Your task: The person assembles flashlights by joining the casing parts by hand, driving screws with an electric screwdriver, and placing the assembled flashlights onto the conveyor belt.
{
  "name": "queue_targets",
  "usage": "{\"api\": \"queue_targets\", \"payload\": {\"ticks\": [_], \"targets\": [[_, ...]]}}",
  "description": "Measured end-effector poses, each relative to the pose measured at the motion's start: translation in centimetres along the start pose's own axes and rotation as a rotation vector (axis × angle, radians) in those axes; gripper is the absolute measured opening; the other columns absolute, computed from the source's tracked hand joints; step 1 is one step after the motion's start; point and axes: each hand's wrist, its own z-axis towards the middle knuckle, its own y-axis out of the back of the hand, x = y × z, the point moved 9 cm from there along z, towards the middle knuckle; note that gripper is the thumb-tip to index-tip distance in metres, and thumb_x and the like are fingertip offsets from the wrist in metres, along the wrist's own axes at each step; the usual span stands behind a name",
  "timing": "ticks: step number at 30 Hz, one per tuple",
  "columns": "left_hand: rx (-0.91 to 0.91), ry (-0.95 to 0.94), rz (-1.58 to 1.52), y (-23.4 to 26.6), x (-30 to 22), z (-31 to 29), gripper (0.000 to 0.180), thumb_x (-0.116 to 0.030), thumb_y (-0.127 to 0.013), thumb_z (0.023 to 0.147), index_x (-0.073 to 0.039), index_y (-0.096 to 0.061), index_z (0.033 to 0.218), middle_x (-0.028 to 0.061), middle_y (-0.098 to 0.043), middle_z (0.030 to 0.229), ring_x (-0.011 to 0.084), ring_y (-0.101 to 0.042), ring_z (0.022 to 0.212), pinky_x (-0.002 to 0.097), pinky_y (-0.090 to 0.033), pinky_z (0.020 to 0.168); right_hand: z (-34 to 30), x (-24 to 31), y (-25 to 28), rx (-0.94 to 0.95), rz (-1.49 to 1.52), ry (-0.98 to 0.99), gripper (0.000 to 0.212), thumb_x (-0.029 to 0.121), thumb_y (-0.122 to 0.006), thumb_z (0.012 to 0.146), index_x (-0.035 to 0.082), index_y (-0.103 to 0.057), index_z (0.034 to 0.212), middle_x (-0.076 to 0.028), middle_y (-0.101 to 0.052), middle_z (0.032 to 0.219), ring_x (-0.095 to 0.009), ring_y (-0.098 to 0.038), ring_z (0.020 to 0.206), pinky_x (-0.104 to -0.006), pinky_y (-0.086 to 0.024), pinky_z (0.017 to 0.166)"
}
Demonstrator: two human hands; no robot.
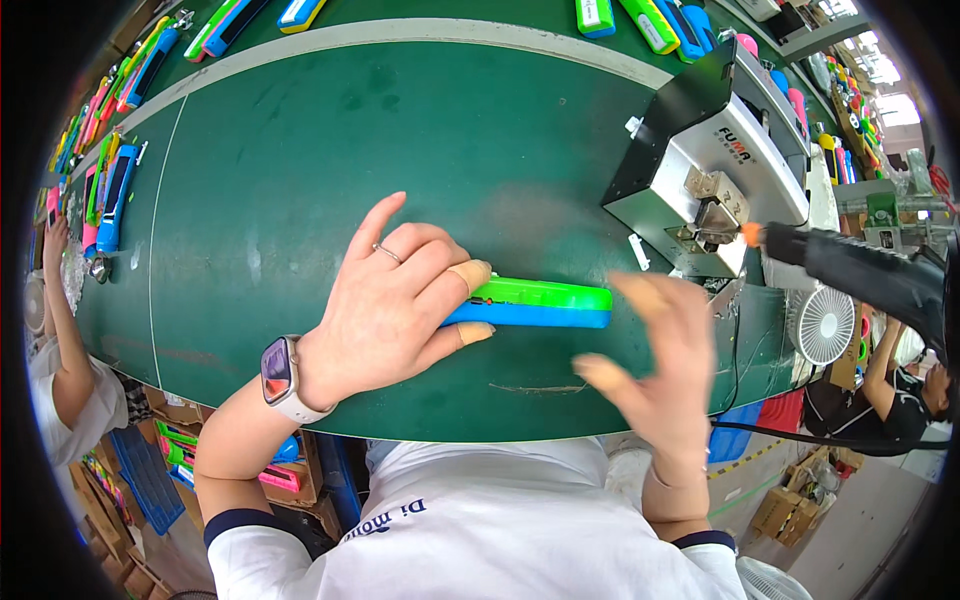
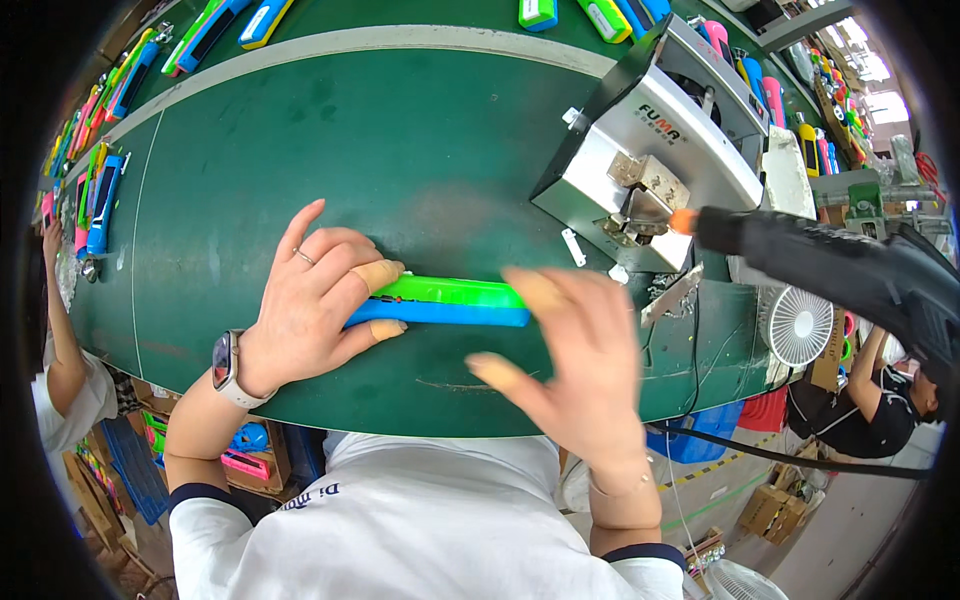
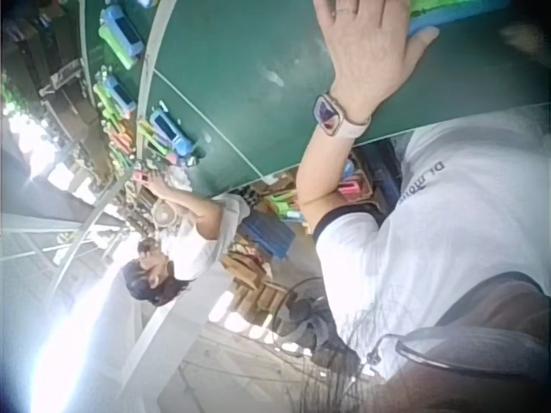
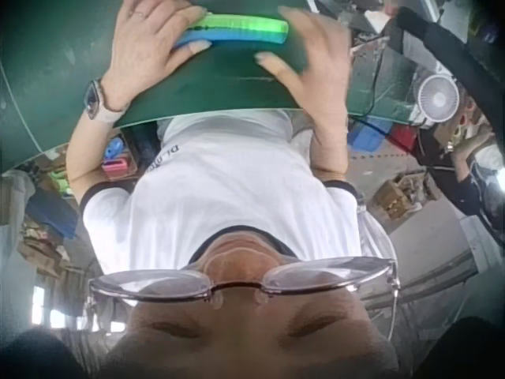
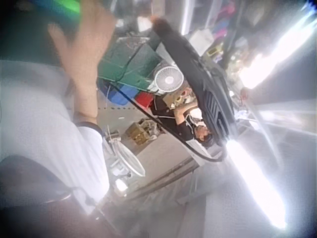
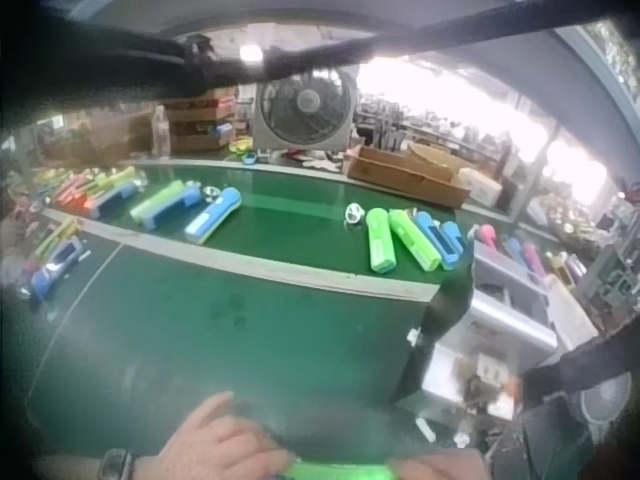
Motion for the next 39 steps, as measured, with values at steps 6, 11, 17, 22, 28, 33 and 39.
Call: {"api": "queue_targets", "payload": {"ticks": [6,11,17,22,28,33,39], "targets": [[-0.026,0.004,0.000,-0.4,0.3,0.5,0.043,-0.040,-0.073,0.071,-0.010,-0.064,0.100,0.0039,-0.059,0.091,0.0222,-0.057,0.092,0.0521,-0.033,0.103,0.8,-1.1,-5.7,0.090,0.153,-0.028,0.049,0.024,-0.079,0.067,0.006,-0.062,0.108,-0.009,-0.056,0.099,-0.030,-0.054,0.089,-0.0391,-0.044,0.078],[-0.125,-0.186,-0.020,-0.3,-0.5,0.6,0.041,-0.039,-0.073,0.070,-0.006,-0.064,0.093,0.0043,-0.057,0.083,0.0231,-0.054,0.082,0.0455,-0.043,0.087,1.1,-1.3,-5.7,0.074,0.189,-0.040,0.038,0.023,-0.080,0.065,0.006,-0.065,0.096,-0.006,-0.054,0.085,-0.026,-0.051,0.079,-0.0365,-0.042,0.069],[-0.171,-0.219,-0.037,-0.3,-0.3,0.9,0.041,-0.038,-0.074,0.069,-0.005,-0.064,0.090,0.0045,-0.053,0.078,0.0236,-0.052,0.078,0.0438,-0.045,0.082,1.8,-1.9,-6.2,0.123,0.239,-0.104,0.034,0.023,-0.080,0.065,0.006,-0.064,0.090,-0.006,-0.054,0.084,-0.026,-0.050,0.079,-0.0362,-0.043,0.068],[-0.141,-0.179,0.008,0.1,-0.3,1.1,0.044,-0.037,-0.075,0.065,-0.006,-0.064,0.093,0.0044,-0.054,0.081,0.0246,-0.053,0.082,0.0460,-0.044,0.086,2.2,-2.1,-6.0,0.120,0.260,-0.132,0.031,0.025,-0.078,0.068,0.006,-0.064,0.089,-0.006,-0.055,0.083,-0.026,-0.052,0.078,-0.0362,-0.043,0.067],[-0.052,-0.177,0.179,0.0,-0.7,1.2,0.063,-0.040,-0.075,0.062,-0.009,-0.061,0.115,0.0040,-0.059,0.100,0.0248,-0.056,0.097,0.0465,-0.043,0.094,2.4,-4.5,-7.9,0.391,0.508,-0.406,0.033,0.036,-0.064,0.085,0.004,-0.068,0.085,-0.013,-0.062,0.077,-0.029,-0.058,0.073,-0.0383,-0.043,0.071],[0.006,-0.297,0.071,-0.5,-0.4,2.1,0.048,-0.038,-0.072,0.070,-0.005,-0.061,0.103,0.0060,-0.059,0.099,0.0228,-0.058,0.091,0.0390,-0.047,0.086,3.4,-0.3,-5.2,0.215,0.066,0.131,0.034,0.033,-0.071,0.076,0.006,-0.067,0.095,-0.007,-0.058,0.090,-0.025,-0.053,0.087,-0.0375,-0.041,0.072],[0.127,-0.375,-0.004,-1.2,0.4,3.7,0.046,-0.040,-0.072,0.071,-0.003,-0.060,0.095,0.0077,-0.054,0.084,0.0248,-0.056,0.080,0.0370,-0.047,0.071,3.0,2.3,-5.8,0.167,-0.241,0.468,0.044,0.029,-0.075,0.065,0.003,-0.061,0.098,-0.003,-0.049,0.089,-0.021,-0.047,0.087,-0.0344,-0.039,0.075]]}}
